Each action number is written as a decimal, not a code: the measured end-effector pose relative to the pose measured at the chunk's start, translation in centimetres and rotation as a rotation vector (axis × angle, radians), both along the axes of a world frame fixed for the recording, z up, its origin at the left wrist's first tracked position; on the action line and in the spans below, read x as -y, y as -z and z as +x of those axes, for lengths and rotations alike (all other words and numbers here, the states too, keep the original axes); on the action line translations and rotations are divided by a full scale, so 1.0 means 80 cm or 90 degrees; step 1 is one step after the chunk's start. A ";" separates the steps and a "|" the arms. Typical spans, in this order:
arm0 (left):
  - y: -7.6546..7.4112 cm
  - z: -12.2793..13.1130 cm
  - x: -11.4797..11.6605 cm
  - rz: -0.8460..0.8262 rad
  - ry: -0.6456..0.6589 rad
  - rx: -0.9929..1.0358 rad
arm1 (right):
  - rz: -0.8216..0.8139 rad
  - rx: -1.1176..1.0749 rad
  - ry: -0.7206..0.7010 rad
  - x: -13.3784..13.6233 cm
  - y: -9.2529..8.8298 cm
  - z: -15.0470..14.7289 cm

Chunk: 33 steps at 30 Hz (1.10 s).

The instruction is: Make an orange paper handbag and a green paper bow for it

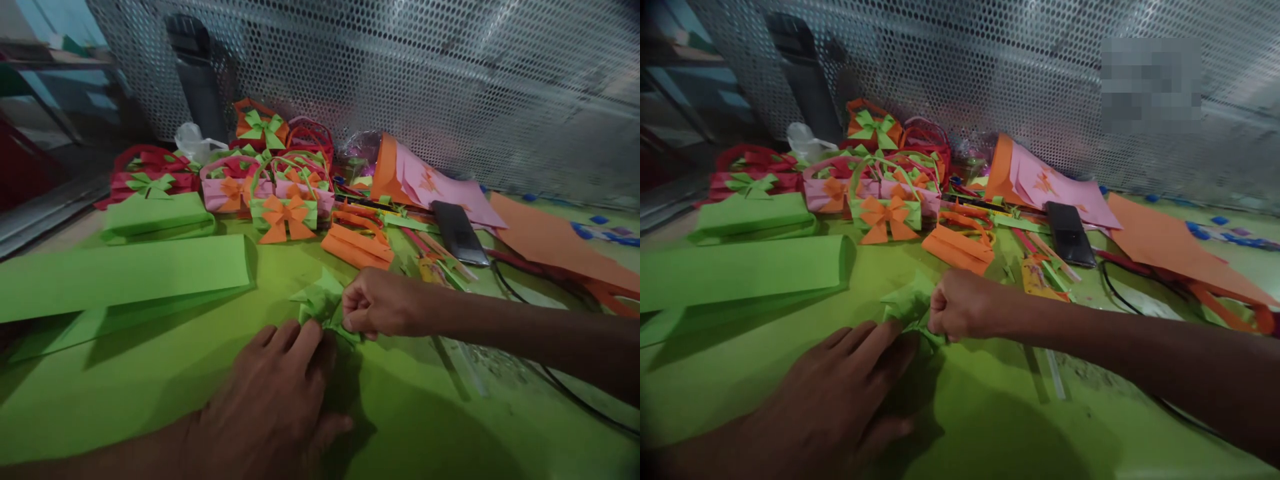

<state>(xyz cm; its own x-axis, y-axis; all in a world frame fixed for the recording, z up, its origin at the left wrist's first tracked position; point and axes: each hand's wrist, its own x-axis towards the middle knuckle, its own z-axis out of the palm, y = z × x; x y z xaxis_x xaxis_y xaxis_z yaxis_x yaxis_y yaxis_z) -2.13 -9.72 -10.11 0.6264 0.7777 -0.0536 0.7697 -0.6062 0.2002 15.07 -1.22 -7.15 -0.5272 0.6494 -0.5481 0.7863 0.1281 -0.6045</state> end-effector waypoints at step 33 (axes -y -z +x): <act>0.004 0.000 0.001 0.019 0.008 -0.015 | 0.062 0.147 -0.051 -0.007 -0.011 -0.027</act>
